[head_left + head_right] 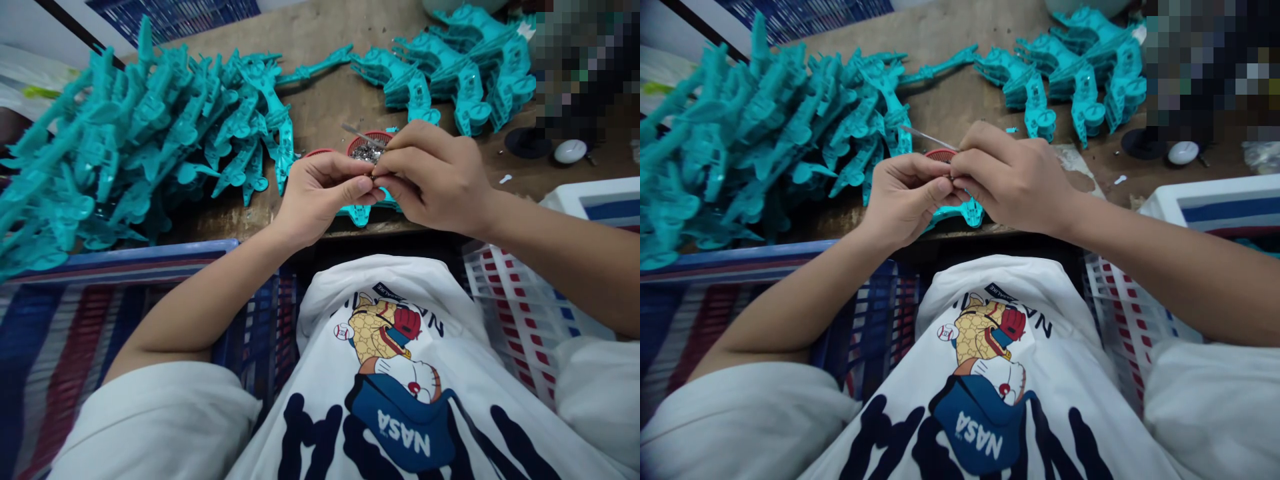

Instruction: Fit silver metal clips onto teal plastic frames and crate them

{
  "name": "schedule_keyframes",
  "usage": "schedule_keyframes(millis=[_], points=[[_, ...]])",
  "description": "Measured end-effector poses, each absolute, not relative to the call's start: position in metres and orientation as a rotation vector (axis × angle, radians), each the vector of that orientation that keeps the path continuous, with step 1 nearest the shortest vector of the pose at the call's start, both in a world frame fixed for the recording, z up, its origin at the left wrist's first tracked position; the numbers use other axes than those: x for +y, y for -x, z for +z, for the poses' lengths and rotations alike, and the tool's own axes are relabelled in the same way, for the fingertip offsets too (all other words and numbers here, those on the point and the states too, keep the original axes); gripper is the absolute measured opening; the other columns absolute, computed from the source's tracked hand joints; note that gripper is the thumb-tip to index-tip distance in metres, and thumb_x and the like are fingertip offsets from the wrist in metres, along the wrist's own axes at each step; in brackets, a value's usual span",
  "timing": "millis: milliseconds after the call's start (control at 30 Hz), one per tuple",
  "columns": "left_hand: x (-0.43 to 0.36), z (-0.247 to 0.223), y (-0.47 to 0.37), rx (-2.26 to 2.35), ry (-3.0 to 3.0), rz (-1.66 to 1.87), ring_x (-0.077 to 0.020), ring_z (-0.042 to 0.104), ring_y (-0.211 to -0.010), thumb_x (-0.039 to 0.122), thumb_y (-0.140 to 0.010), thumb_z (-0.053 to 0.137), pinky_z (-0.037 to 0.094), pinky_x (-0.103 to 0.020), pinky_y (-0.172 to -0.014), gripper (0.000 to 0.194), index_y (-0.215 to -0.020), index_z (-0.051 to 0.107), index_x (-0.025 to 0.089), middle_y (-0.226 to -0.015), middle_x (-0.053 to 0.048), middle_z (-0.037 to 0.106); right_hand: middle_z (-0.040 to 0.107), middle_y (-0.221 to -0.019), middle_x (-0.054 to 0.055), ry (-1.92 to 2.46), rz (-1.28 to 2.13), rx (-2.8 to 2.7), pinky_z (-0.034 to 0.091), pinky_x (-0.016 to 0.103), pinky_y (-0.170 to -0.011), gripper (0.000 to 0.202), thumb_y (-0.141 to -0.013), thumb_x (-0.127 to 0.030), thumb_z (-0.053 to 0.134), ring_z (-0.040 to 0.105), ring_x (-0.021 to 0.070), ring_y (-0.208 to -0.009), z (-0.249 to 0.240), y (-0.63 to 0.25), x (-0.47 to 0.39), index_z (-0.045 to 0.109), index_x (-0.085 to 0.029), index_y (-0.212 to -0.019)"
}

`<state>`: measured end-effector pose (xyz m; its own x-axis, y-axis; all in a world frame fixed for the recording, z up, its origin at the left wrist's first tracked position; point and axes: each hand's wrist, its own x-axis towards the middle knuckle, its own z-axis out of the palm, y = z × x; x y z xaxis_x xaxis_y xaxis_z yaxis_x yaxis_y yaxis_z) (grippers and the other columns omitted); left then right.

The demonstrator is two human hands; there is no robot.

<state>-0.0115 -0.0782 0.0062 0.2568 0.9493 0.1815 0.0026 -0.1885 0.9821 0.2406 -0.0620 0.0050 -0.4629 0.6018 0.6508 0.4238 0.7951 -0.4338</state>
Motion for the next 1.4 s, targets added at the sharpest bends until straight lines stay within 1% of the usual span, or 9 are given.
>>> schedule_keyframes(millis=[200,267,400,567,800,1033,1133,1300,1400], points=[[-0.081,0.003,0.013,0.946,-1.68,1.294,-0.0316,0.098,-0.108,0.06,-0.097,0.12,0.087,-0.049,-0.101,0.043,-0.104,0.091,0.029,-0.105,-0.002,0.094,0.086,-0.134,0.016,0.684,0.108,-2.114,0.066,0.049,-0.091,0.04,-0.134,-0.054,0.057,0.083,0.0334,-0.111,-0.001,-0.234,-0.067,0.086,-0.026,-0.131],[-0.082,0.004,0.015,0.967,-1.767,1.321,-0.0324,0.097,-0.115,0.054,-0.099,0.118,0.085,-0.048,-0.105,0.034,-0.102,0.092,0.031,-0.107,-0.002,0.094,0.085,-0.131,0.015,0.652,0.09,-2.105,0.065,0.047,-0.087,0.035,-0.132,-0.048,0.057,0.085,0.0336,-0.112,-0.001,-0.233,-0.067,0.084,-0.026,-0.128],[-0.082,0.005,0.021,1.057,-1.928,1.287,-0.0332,0.095,-0.128,0.044,-0.108,0.108,0.082,-0.051,-0.113,0.018,-0.102,0.093,0.036,-0.11,-0.002,0.093,0.085,-0.122,0.014,0.666,0.154,-2.055,0.068,0.049,-0.095,0.031,-0.131,-0.047,0.057,0.085,0.0329,-0.114,0.001,-0.227,-0.069,0.078,-0.027,-0.121],[-0.08,0.003,0.024,1.035,-2.026,1.302,-0.033,0.094,-0.133,0.049,-0.112,0.104,0.08,-0.054,-0.125,0.017,-0.11,0.094,0.035,-0.118,-0.003,0.095,0.082,-0.105,0.013,0.676,0.249,-2.011,0.068,0.052,-0.096,0.038,-0.134,-0.045,0.05,0.083,0.0327,-0.107,0.003,-0.219,-0.073,0.068,-0.028,-0.105],[-0.082,-0.004,0.014,1.027,-1.823,1.353,-0.0297,0.096,-0.126,0.053,-0.111,0.107,0.084,-0.045,-0.112,0.025,-0.115,0.092,0.033,-0.118,-0.003,0.095,0.079,-0.098,0.01,0.858,0.386,-1.971,0.071,0.053,-0.106,0.049,-0.133,-0.07,0.061,0.08,0.0347,-0.108,-0.001,-0.219,-0.07,0.075,-0.032,-0.107],[-0.065,-0.011,0.013,0.999,-1.565,1.262,-0.032,0.1,-0.119,0.044,-0.11,0.109,0.088,-0.048,-0.107,0.026,-0.118,0.09,0.028,-0.116,-0.003,0.095,0.086,-0.105,0.011,0.873,0.455,-1.934,0.071,0.051,-0.105,0.044,-0.13,-0.068,0.07,0.082,0.0347,-0.109,-0.003,-0.224,-0.063,0.079,-0.032,-0.107],[-0.064,-0.009,0.014,0.985,-1.523,1.257,-0.031,0.1,-0.119,0.044,-0.109,0.108,0.088,-0.046,-0.108,0.027,-0.119,0.09,0.027,-0.117,-0.003,0.096,0.088,-0.11,0.01,0.932,0.458,-1.956,0.07,0.048,-0.103,0.039,-0.132,-0.059,0.069,0.084,0.0335,-0.113,0.007,-0.224,-0.068,0.08,-0.031,-0.107],[-0.072,-0.002,0.012,1.005,-1.524,1.222,-0.0326,0.098,-0.124,0.055,-0.112,0.099,0.087,-0.052,-0.113,0.034,-0.124,0.089,0.025,-0.121,-0.003,0.095,0.092,-0.125,0.009,1.112,0.459,-2.06,0.065,0.042,-0.114,0.021,-0.125,-0.022,0.067,0.086,0.0274,-0.121,0.029,-0.223,-0.077,0.079,-0.027,-0.109],[-0.071,0.001,0.014,1.034,-1.594,1.177,-0.032,0.096,-0.125,0.064,-0.112,0.094,0.084,-0.056,-0.117,0.038,-0.125,0.088,0.029,-0.122,-0.002,0.094,0.093,-0.131,0.011,1.145,0.4,-2.11,0.061,0.04,-0.117,0.017,-0.122,-0.015,0.07,0.086,0.0264,-0.127,0.036,-0.225,-0.078,0.081,-0.024,-0.113]])
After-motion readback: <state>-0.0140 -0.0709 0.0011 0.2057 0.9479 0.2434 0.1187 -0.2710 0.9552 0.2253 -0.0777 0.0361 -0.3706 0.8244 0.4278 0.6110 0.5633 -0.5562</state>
